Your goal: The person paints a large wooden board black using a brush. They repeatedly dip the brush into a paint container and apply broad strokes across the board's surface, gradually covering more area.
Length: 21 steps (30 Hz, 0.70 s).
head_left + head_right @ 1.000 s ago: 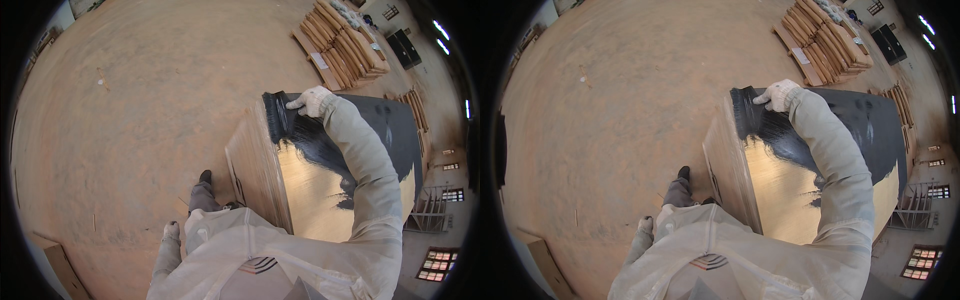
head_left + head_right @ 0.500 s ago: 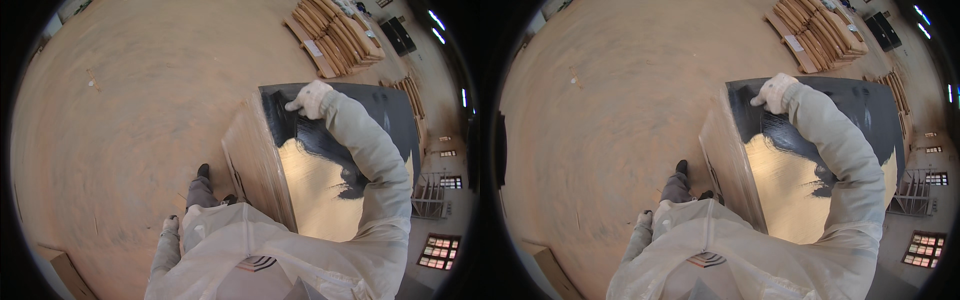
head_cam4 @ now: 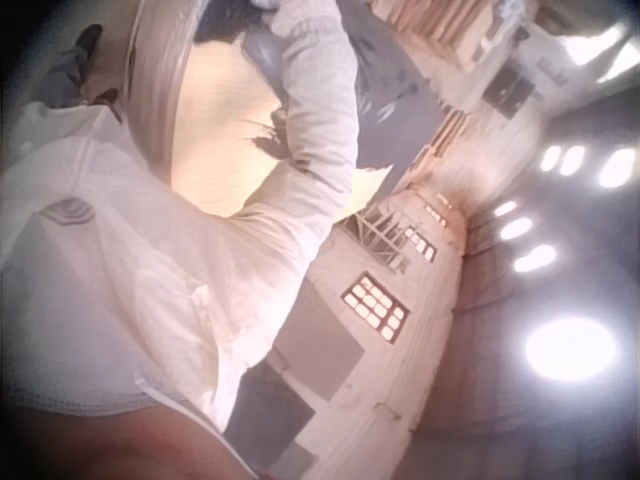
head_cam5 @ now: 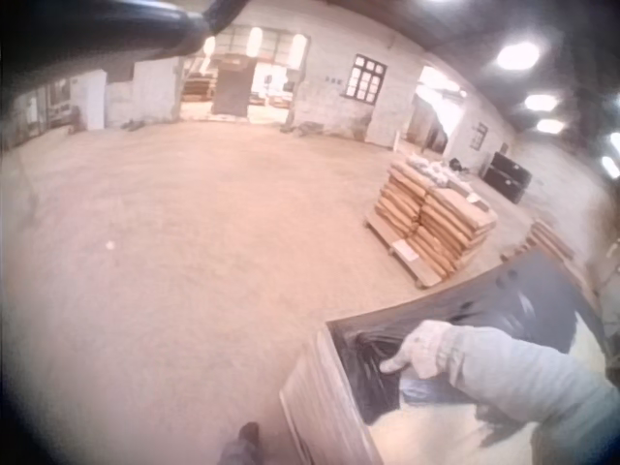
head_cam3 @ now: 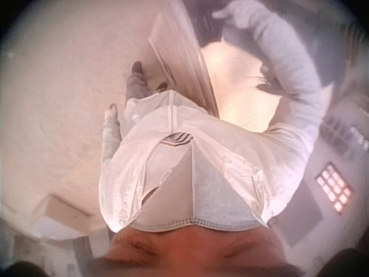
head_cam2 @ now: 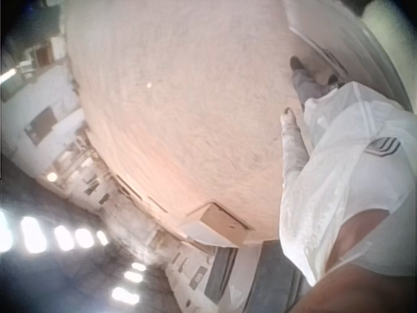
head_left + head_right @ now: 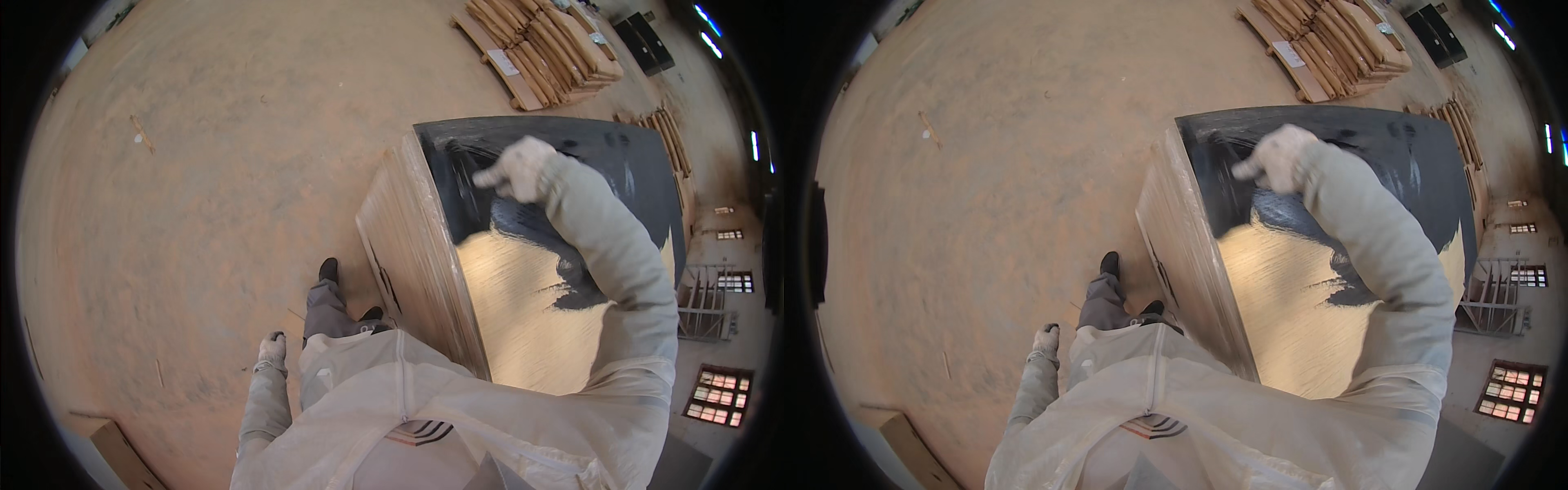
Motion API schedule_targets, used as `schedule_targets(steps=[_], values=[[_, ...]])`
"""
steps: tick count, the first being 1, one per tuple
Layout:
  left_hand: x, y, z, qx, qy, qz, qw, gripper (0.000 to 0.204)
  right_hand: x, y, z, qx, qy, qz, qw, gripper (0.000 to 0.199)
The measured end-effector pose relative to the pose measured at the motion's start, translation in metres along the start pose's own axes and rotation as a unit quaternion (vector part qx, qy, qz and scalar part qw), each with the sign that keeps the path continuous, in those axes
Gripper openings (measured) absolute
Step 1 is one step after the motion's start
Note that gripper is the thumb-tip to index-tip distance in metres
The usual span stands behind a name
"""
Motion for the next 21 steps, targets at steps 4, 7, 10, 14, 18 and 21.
schedule_targets(steps=[4,7,10,14,18,21], values=[[-0.009,-0.003,0.004,0.01,0.005,-0.011,1.0,0.036,-0.045,-0.002,0.03,-0.045,-0.037,-0.038,0.998,0.045],[-0.021,-0.01,0.011,0.035,-0.014,-0.003,0.999,0.037,-0.025,0.034,0.029,0.031,0.055,-0.022,0.998,0.044],[-0.027,-0.024,0.012,0.068,-0.024,0.01,0.997,0.038,0.022,0.062,0.01,0.07,0.076,0.066,0.992,0.056],[-0.024,-0.01,-0.003,0.056,0.008,0.025,0.998,0.036,0.022,0.05,0.001,-0.034,0.039,0.009,0.999,0.05],[-0.016,-0.014,0.004,0.036,0.009,0.031,0.999,0.034,-0.033,-0.007,0.026,-0.024,0.057,-0.029,0.998,0.046],[-0.019,-0.003,0.011,0.038,-0.011,0.026,0.999,0.034,-0.086,-0.018,0.057,0.008,0.015,-0.027,0.999,0.041]])
Point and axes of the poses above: each hand's wrist, its own x-axis towards the middle knuckle, its own z-axis out of the palm, y = z × x, the point moved 7 cm from there along x, towards the middle knuckle, and after that the axes turned 8 degrees about y, right-handed, at the moved point
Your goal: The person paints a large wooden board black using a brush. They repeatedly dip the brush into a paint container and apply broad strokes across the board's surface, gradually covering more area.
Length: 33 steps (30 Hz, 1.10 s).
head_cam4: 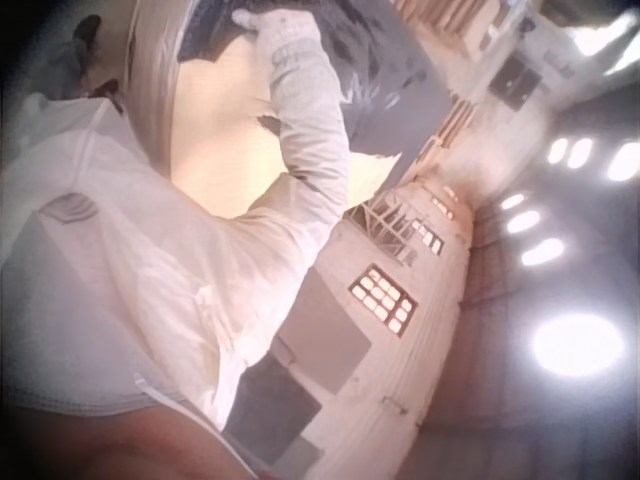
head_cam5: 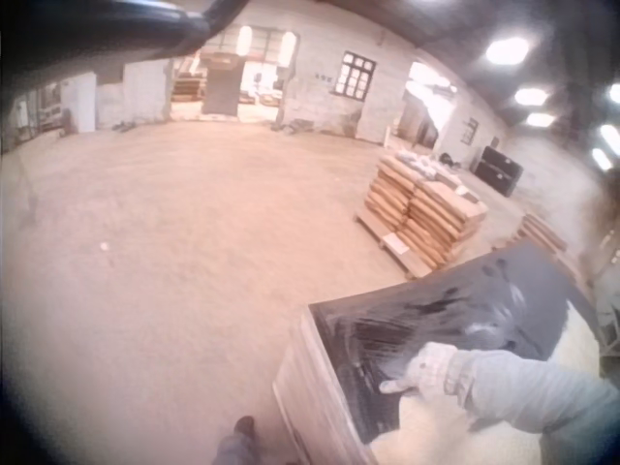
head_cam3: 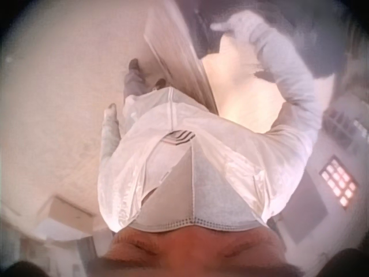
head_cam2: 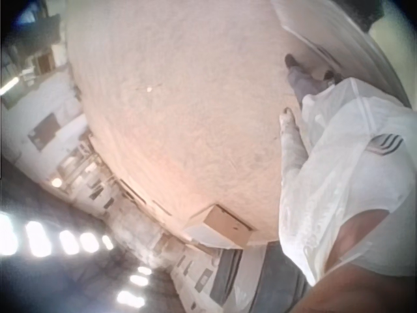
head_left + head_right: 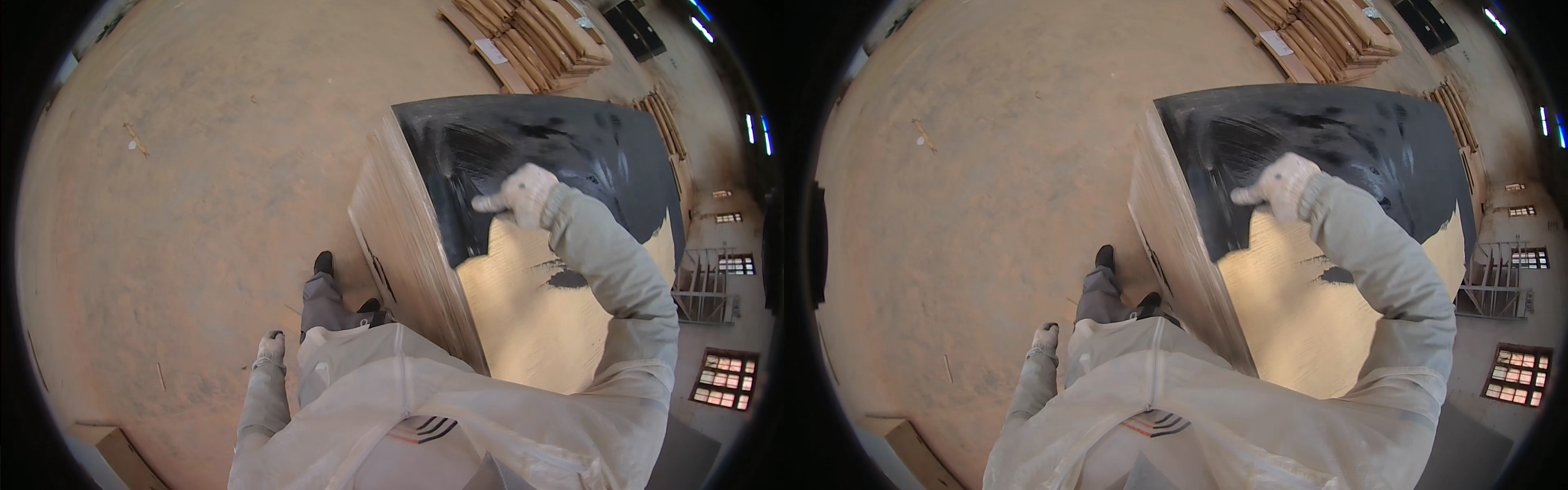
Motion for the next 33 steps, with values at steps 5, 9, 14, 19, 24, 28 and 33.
schedule_targets(steps=[5,9,14,19,24,28,33], values=[[-0.007,-0.007,0.021,-0.007,0.013,0.035,0.999,0.034,-0.034,0.017,0.045,0.088,-0.013,0.047,0.995,0.041],[-0.038,-0.001,0.017,0.017,-0.004,0.043,0.999,0.034,-0.006,0.067,0.036,0.092,0.051,0.092,0.99,0.044],[-0.053,-0.072,-0.003,-0.054,0.067,0.066,0.994,0.036,-0.024,0.004,0.027,-0.043,0.04,-0.061,0.996,0.049],[-0.099,-0.138,0.001,0.03,0.042,-0.044,0.998,0.038,-0.01,0.034,0.023,0.024,0.074,0.014,0.997,0.05],[-0.116,-0.171,0.014,0.025,-0.007,-0.092,0.995,0.038,-0.016,0.015,0.011,0.003,0.055,0.014,0.998,0.056],[-0.1,-0.148,0.028,-0.009,-0.005,-0.04,0.999,0.037,-0.003,0.015,0.0,-0.062,0.021,0.065,0.996,0.059],[-0.094,-0.129,0.034,-0.187,0.044,0.055,0.98,0.035,-0.04,0.019,0.022,-0.041,0.013,0.075,0.996,0.06]])
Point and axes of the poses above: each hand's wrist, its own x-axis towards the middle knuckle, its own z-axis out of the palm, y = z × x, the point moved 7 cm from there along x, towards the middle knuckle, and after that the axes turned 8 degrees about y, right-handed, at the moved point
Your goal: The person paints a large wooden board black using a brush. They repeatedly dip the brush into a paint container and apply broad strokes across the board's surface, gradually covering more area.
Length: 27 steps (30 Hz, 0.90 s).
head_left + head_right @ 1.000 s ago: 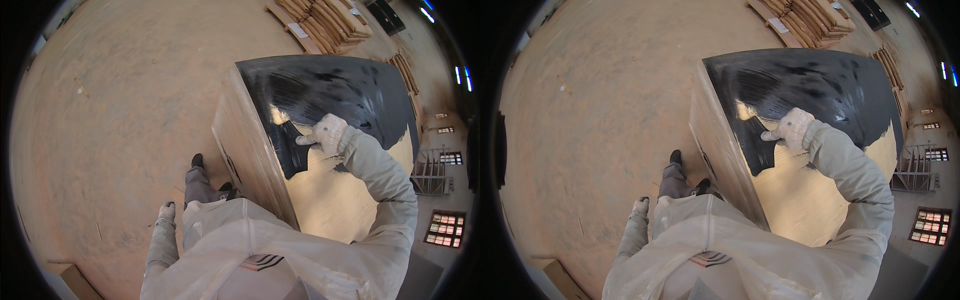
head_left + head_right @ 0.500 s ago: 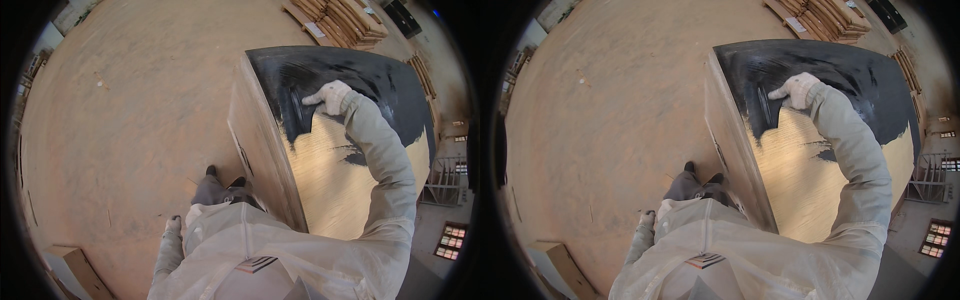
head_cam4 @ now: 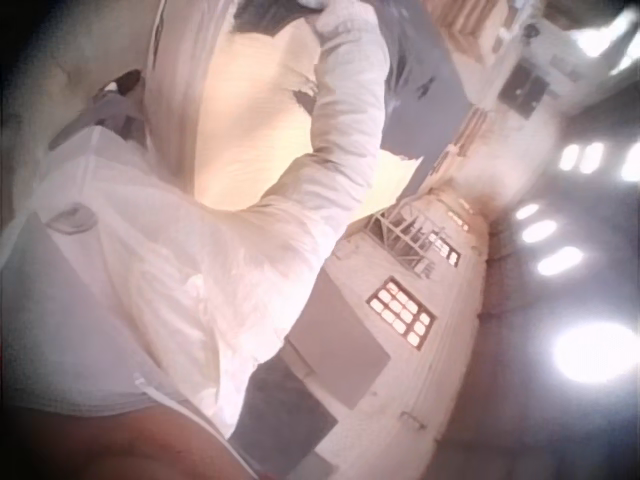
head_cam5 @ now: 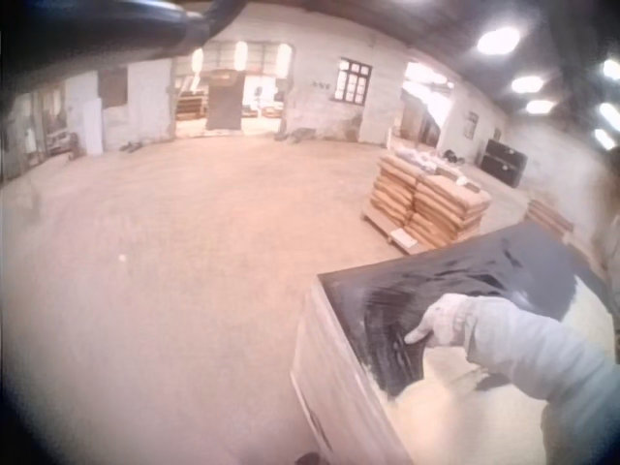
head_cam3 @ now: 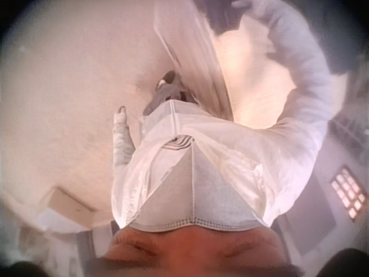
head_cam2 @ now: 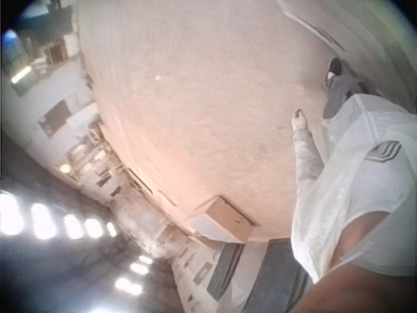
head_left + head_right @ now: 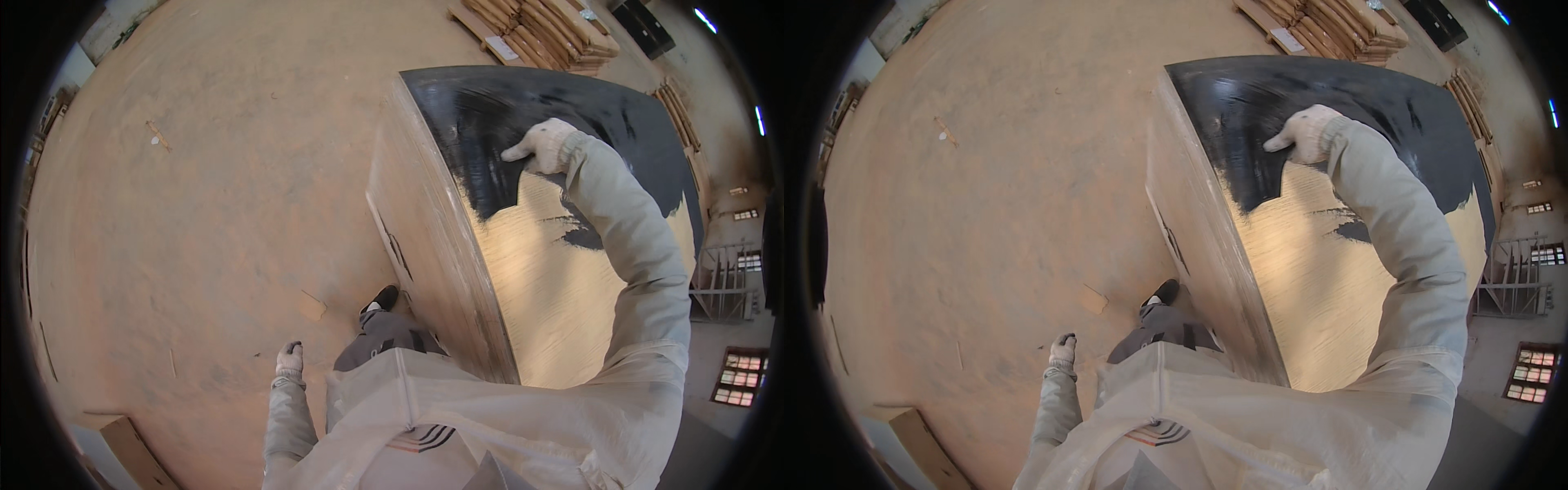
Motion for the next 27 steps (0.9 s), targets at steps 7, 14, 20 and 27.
schedule_targets(steps=[7,14,20,27], values=[[-0.068,-0.081,-0.007,0.127,-0.001,-0.046,0.991,0.035,0.018,-0.008,-0.019,0.018,0.042,0.057,0.997,0.058],[-0.157,-0.199,-0.006,-0.033,-0.035,-0.237,0.97,0.018,-0.029,-0.069,0.001,-0.068,-0.012,-0.023,0.997,0.053],[-0.167,-0.208,-0.004,-0.037,-0.002,-0.243,0.969,0.026,-0.061,-0.062,0.022,-0.117,-0.029,-0.025,0.992,0.053],[-0.114,-0.171,-0.018,-0.049,0.04,-0.142,0.988,0.025,-0.05,-0.081,-0.007,-0.111,-0.031,0.002,0.993,0.051]])
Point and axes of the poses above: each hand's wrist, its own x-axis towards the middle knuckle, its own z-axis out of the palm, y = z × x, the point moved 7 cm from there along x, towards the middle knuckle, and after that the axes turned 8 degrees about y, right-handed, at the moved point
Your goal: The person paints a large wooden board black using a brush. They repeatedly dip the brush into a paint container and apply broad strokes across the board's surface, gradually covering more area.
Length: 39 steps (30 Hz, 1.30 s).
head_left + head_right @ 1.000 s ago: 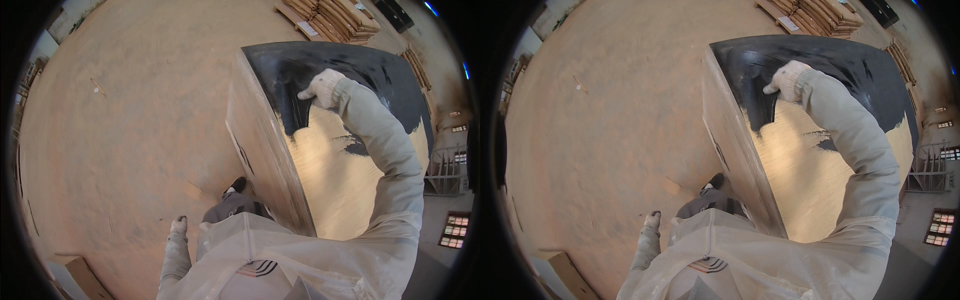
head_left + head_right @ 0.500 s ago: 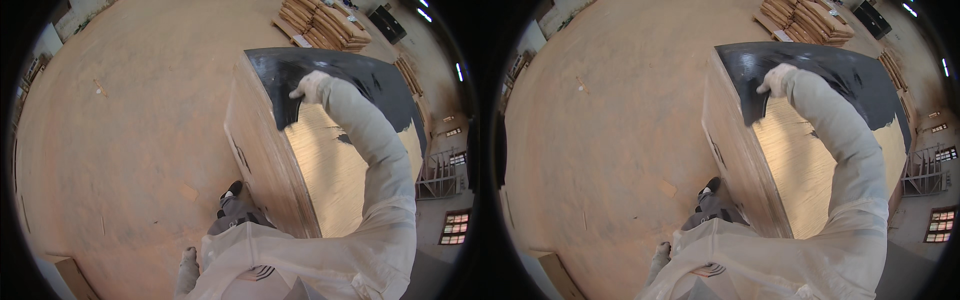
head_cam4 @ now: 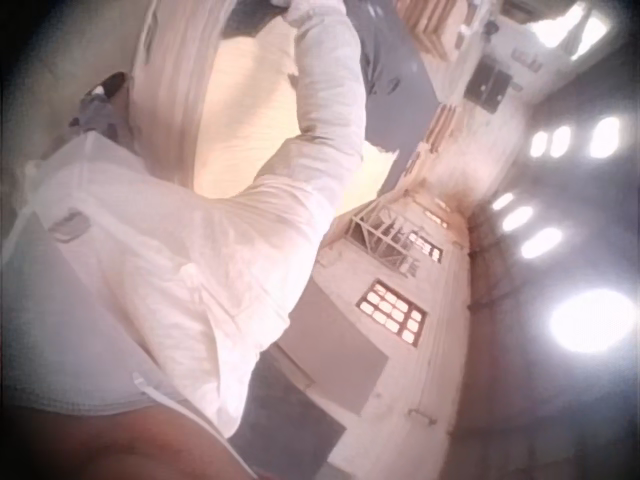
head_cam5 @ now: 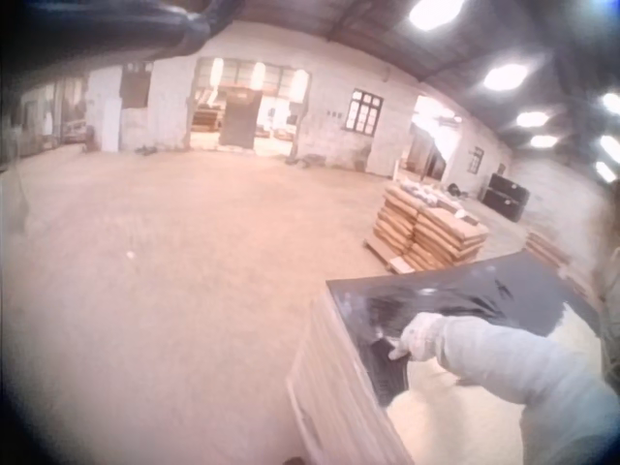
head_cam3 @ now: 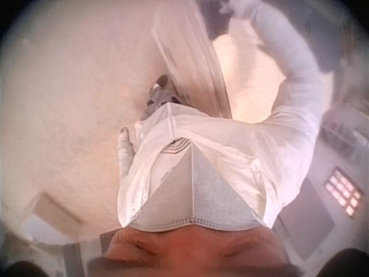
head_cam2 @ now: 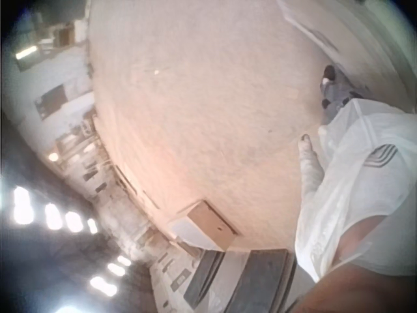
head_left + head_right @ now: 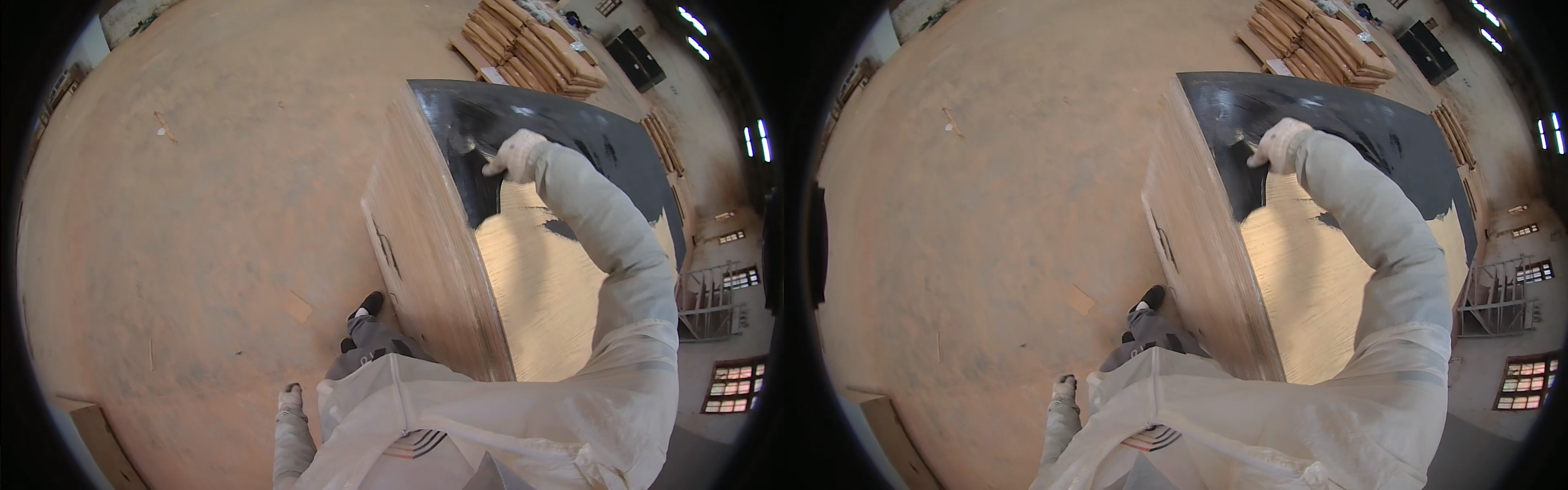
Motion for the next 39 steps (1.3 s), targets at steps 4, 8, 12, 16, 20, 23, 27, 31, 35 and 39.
schedule_targets(steps=[4,8,12,16,20,23,27,31,35,39], values=[[0.012,0.008,0.012,-0.097,-0.015,-0.002,0.995,0.025,-0.027,-0.015,0.035,0.026,-0.002,-0.061,0.998,0.045],[0.006,0.018,0.03,-0.008,-0.047,-0.02,0.999,0.025,-0.01,0.012,0.042,0.094,0.037,-0.01,0.995,0.045],[0.008,0.007,0.029,0.013,-0.042,-0.042,0.998,0.027,0.007,0.013,0.016,0.035,-0.001,-0.004,0.999,0.041],[0.005,0.03,0.043,-0.003,-0.058,-0.076,0.995,0.028,-0.003,0.009,0.024,0.025,-0.023,-0.015,0.999,0.049],[0.023,0.059,0.047,0.066,-0.074,-0.037,0.994,0.03,0.036,0.032,0.021,0.052,0.02,-0.063,0.996,0.058],[0.038,0.096,0.05,0.055,-0.076,-0.054,0.994,0.034,0.069,0.048,-0.008,0.092,0.057,-0.047,0.993,0.062],[0.064,0.187,0.049,0.139,-0.061,0.054,0.987,0.034,0.101,0.091,-0.001,0.092,0.047,-0.001,0.995,0.061],[0.091,0.257,0.047,0.093,-0.045,0.09,0.991,0.029,0.084,0.075,-0.008,0.083,0.051,-0.061,0.993,0.044],[0.108,0.309,0.057,0.091,-0.068,0.124,0.986,0.028,0.084,0.075,-0.009,0.076,0.026,-0.072,0.994,0.058],[0.102,0.372,0.102,0.108,-0.102,0.207,0.967,0.03,0.127,0.093,-0.017,0.145,0.052,-0.033,0.987,0.073]])
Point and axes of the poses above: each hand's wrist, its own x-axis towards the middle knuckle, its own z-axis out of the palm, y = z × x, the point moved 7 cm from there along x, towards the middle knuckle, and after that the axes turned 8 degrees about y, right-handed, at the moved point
